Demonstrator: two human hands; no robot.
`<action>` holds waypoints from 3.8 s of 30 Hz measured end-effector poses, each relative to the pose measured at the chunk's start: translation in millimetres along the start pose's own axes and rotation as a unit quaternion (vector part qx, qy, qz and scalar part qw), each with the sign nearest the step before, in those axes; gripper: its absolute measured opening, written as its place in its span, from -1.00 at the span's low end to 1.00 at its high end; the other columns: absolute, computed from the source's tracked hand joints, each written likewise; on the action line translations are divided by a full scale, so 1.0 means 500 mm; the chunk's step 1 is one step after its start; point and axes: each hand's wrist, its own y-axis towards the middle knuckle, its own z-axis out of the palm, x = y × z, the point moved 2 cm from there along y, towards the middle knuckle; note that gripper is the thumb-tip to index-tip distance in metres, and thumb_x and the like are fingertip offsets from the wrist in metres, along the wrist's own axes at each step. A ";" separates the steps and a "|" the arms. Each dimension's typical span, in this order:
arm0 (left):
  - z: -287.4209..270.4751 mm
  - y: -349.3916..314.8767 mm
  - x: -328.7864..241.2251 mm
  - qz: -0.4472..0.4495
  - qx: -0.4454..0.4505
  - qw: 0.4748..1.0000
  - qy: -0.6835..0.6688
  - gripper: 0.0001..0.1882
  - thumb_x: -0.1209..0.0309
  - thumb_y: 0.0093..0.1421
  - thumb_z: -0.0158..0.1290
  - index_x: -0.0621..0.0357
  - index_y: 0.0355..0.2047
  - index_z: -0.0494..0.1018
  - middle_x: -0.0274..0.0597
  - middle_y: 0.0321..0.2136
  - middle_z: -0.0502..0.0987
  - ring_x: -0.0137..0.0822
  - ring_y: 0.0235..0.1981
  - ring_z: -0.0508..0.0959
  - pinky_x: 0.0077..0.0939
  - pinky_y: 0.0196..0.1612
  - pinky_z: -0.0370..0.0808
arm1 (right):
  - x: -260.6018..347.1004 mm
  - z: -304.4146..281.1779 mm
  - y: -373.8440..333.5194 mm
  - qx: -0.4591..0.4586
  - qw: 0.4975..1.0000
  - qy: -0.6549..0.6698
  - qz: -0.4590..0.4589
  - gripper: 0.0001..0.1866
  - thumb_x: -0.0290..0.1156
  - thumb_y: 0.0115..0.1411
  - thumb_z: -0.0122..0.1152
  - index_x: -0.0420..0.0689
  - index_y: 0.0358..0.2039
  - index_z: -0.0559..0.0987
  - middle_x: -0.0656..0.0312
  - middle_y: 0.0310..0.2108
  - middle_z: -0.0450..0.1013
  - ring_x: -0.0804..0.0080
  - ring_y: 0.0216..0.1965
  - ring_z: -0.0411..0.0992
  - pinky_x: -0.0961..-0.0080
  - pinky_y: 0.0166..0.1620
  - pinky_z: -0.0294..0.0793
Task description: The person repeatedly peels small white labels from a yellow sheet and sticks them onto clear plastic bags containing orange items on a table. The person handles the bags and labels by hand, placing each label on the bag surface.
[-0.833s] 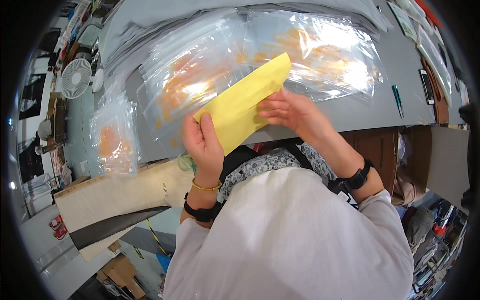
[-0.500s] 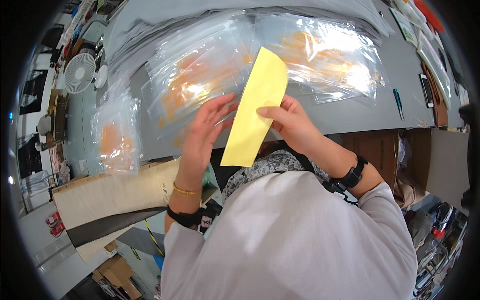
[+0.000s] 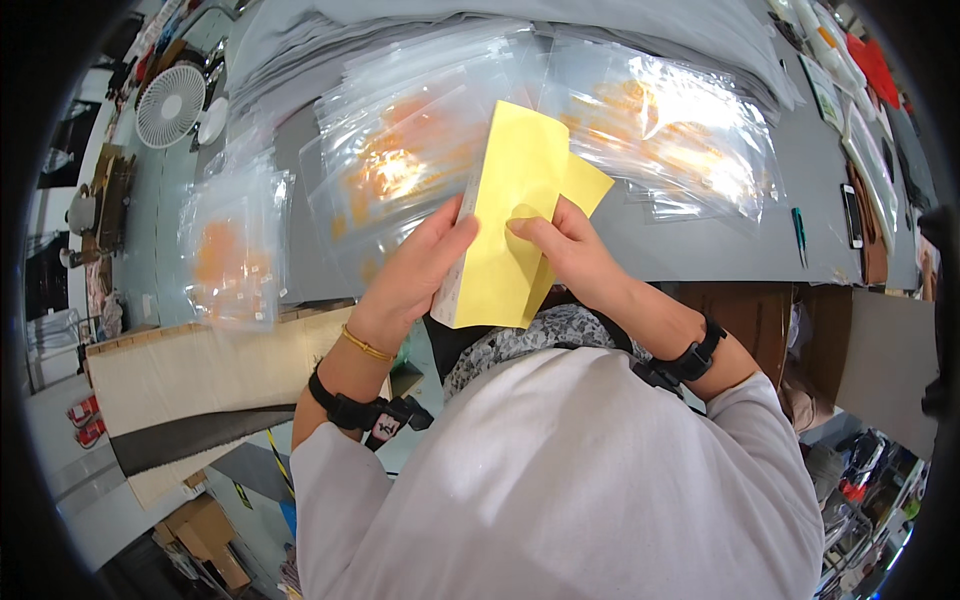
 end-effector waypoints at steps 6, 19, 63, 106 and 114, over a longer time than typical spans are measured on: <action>-0.006 0.008 -0.008 0.042 0.021 0.988 0.144 -0.50 0.26 0.54 -0.01 0.26 0.37 0.31 -0.25 0.20 0.51 -0.51 0.16 0.50 -0.51 0.18 0.49 | 0.057 -0.040 -0.030 0.026 0.986 -0.162 -0.003 -0.66 -0.24 0.34 0.32 -0.25 -0.04 0.61 0.24 -0.20 0.63 0.53 -0.18 0.58 0.49 -0.13 0.58; -0.052 0.013 -0.003 -0.057 0.148 0.955 0.252 -0.58 0.30 0.54 -0.01 0.33 0.25 0.44 -0.35 0.09 0.55 -0.57 0.04 0.49 -0.55 0.14 0.45 | 0.149 -0.103 0.013 -0.040 0.903 -0.387 -0.183 -0.78 -0.30 0.37 0.38 -0.22 -0.26 0.71 0.40 -0.50 0.57 0.74 -0.44 0.43 0.67 -0.37 0.41; -0.087 0.023 0.105 -0.093 -0.028 0.995 -0.017 -0.79 0.35 0.35 0.21 0.26 -0.15 0.63 -0.32 -0.30 0.67 -0.53 -0.32 0.63 -0.59 -0.22 0.58 | 0.001 -0.012 0.015 0.044 0.760 -0.541 -0.356 -0.85 -0.54 0.05 0.46 -0.10 -0.33 0.70 0.34 -0.23 0.57 0.30 -0.19 0.52 0.41 -0.23 0.57; -0.086 0.028 0.077 0.364 -0.084 0.698 0.611 -0.91 0.54 0.28 0.10 0.35 -0.29 0.47 0.09 0.09 0.54 0.13 0.26 0.43 -0.09 0.26 0.44 | 0.024 0.044 0.465 0.086 0.678 -0.664 -0.303 -0.78 -0.30 0.25 0.33 0.02 -0.10 0.70 0.31 -0.17 0.58 0.20 -0.10 0.53 0.27 -0.07 0.53; -0.072 -0.005 0.073 0.273 -0.090 0.729 0.622 -0.89 0.46 0.31 0.10 0.23 -0.21 0.54 -0.09 -0.08 0.63 -0.01 -0.01 0.56 -0.19 0.01 0.53 | 0.118 0.037 0.404 -0.013 0.696 -0.600 -0.394 -0.88 -0.35 0.23 0.39 -0.03 -0.23 0.74 0.32 -0.20 0.62 0.21 -0.12 0.56 0.31 -0.10 0.57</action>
